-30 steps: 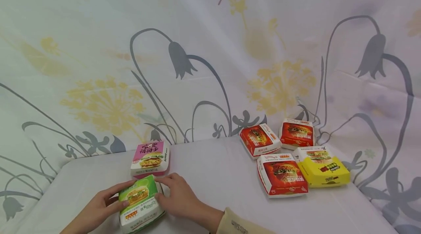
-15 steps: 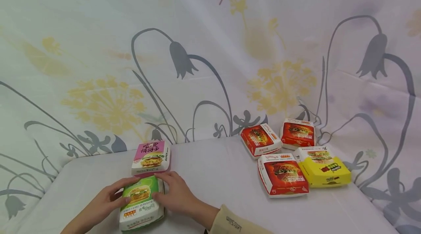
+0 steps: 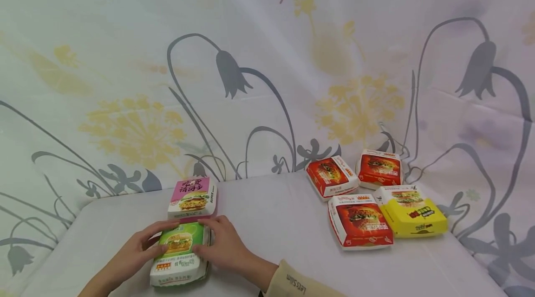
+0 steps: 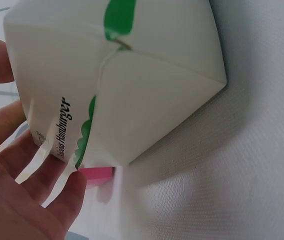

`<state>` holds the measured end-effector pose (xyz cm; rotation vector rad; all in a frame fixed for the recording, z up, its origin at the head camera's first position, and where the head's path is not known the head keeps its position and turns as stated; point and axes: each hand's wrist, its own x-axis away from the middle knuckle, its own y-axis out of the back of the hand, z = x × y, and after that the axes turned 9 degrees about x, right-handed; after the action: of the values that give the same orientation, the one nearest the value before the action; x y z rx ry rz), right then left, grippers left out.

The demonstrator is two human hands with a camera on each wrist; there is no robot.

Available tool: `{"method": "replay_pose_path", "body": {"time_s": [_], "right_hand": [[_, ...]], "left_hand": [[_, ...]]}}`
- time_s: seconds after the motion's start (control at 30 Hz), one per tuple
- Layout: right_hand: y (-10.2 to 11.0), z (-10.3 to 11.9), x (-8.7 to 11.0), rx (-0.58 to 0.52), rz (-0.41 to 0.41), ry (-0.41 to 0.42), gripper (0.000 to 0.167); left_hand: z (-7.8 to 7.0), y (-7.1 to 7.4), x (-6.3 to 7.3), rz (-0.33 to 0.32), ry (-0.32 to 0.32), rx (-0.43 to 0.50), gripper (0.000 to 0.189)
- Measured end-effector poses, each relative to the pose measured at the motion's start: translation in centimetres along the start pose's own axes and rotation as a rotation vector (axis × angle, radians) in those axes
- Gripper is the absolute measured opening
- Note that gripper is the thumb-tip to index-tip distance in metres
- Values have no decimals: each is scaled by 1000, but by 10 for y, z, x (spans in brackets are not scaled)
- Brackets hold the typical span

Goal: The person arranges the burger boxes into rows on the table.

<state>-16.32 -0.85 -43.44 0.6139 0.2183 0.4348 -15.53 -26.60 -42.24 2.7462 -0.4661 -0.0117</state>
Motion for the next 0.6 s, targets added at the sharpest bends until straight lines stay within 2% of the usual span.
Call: {"method": "replay_pose_path", "body": {"time_s": [0.3,0.6], "right_hand": [[1,-1,-2,3,-4,-19,58],[-2,0,-3,5,-4,-29,58]], "left_hand": [[-2,-4,6,-82,-83,-93,38],[-2,-5,12,-86,-168,-153,40]]}}
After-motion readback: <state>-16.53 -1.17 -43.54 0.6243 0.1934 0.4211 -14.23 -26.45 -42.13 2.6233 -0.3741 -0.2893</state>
